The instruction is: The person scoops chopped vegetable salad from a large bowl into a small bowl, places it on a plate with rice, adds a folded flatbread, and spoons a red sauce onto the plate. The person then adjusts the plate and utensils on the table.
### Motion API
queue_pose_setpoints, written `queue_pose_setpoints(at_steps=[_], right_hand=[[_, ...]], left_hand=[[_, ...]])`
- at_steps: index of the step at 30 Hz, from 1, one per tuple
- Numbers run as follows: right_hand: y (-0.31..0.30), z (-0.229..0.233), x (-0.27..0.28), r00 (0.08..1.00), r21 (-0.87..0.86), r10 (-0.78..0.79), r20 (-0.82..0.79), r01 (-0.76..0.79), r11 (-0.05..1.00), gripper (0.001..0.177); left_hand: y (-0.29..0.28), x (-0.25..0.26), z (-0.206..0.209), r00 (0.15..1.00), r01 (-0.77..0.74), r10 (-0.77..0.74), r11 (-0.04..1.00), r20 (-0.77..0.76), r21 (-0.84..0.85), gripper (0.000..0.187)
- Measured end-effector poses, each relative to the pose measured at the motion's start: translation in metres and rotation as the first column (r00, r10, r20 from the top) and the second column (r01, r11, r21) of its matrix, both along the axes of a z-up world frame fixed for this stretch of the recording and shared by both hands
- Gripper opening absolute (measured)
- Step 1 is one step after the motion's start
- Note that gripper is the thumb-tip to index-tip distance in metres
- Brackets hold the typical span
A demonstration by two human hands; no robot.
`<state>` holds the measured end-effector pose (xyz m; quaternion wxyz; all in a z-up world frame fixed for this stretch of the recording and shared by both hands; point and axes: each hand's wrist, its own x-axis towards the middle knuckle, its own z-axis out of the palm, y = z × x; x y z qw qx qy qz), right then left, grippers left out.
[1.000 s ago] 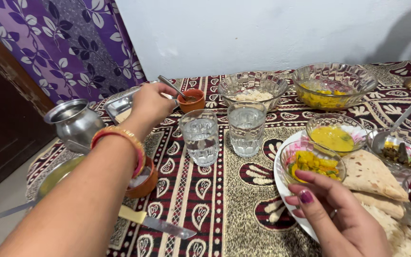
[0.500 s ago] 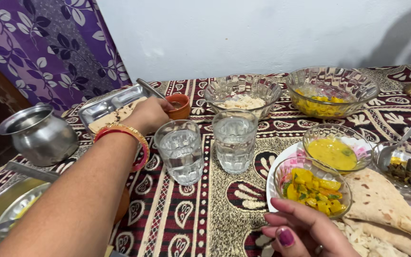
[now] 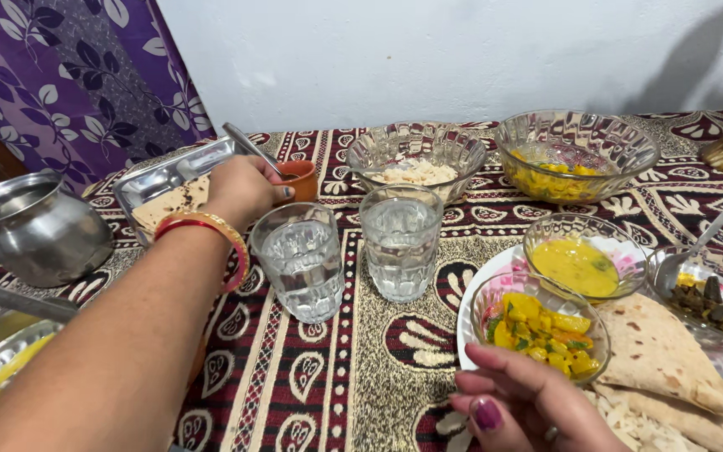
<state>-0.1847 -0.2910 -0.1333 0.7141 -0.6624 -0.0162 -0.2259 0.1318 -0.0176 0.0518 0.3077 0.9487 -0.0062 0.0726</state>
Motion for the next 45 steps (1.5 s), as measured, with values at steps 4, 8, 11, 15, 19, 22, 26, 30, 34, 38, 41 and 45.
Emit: queue_pose_setpoints(at_steps=[4, 8, 11, 15, 19, 22, 26, 30, 34, 38, 41, 45], right_hand=[[0.008, 0.037, -0.005, 0.996, -0.069, 0.067, 0.057, -0.063, 0.996, 0.048], [0.04, 0.076, -0.018, 0.997, -0.074, -0.072, 0.008, 0.073, 0.995, 0.044], [0.052, 0.105, -0.027, 0.973, -0.153, -0.182, -0.139, 0.161, 0.975, 0.043], [0.054, 0.123, -0.045, 0.952, -0.248, -0.22, -0.214, 0.165, 0.955, 0.043], [0.053, 0.097, -0.062, 0.933, -0.382, -0.176, -0.315, 0.045, 0.923, 0.042], [0.05, 0.062, -0.064, 0.921, -0.543, -0.157, -0.358, -0.068, 0.837, 0.05], [0.035, 0.015, -0.07, 0.994, -0.712, -0.085, -0.067, 0.012, 0.702, 0.053], [0.004, 0.003, -0.074, 0.983, -0.741, -0.041, -0.181, -0.109, 0.663, 0.066], [0.003, 0.017, -0.074, 0.95, -0.733, -0.107, -0.295, -0.153, 0.663, 0.069], [0.026, 0.034, -0.068, 0.971, -0.788, -0.187, -0.148, -0.002, 0.616, 0.082], [0.04, 0.049, -0.063, 0.983, -0.761, -0.178, -0.049, 0.079, 0.644, 0.09], [0.051, 0.06, -0.054, 0.933, -0.669, -0.197, -0.3, -0.059, 0.741, 0.098]], left_hand=[[0.011, -0.019, 0.029, 1.0, 0.012, -0.006, 0.98, 0.029, -0.2, 0.017], [0.02, -0.063, 0.089, 0.989, -0.017, 0.043, 0.983, 0.139, -0.18, 0.015], [0.023, -0.111, 0.133, 0.974, -0.006, 0.049, 0.981, 0.222, -0.193, 0.015], [0.026, -0.184, 0.159, 0.969, 0.037, 0.011, 0.981, 0.245, -0.19, 0.012], [0.026, -0.261, 0.126, 0.893, 0.179, -0.094, 0.971, 0.44, -0.156, 0.013], [0.019, -0.31, 0.095, 0.998, -0.028, 0.041, 0.978, 0.055, -0.209, 0.018], [0.002, -0.348, 0.049, 1.0, 0.013, -0.003, 0.935, 0.029, -0.354, 0.023], [-0.012, -0.348, 0.009, 0.985, 0.159, -0.112, 0.891, 0.133, -0.424, 0.026], [-0.018, -0.339, -0.019, 0.973, 0.229, -0.209, 0.917, 0.095, -0.327, 0.027], [-0.021, -0.331, -0.031, 0.962, 0.275, -0.257, 0.906, 0.096, -0.322, 0.03], [-0.014, -0.327, -0.026, 0.949, 0.311, -0.31, 0.906, 0.05, -0.287, 0.036], [0.008, -0.319, -0.016, 0.949, 0.151, -0.208, 0.959, -0.236, -0.239, 0.067]])
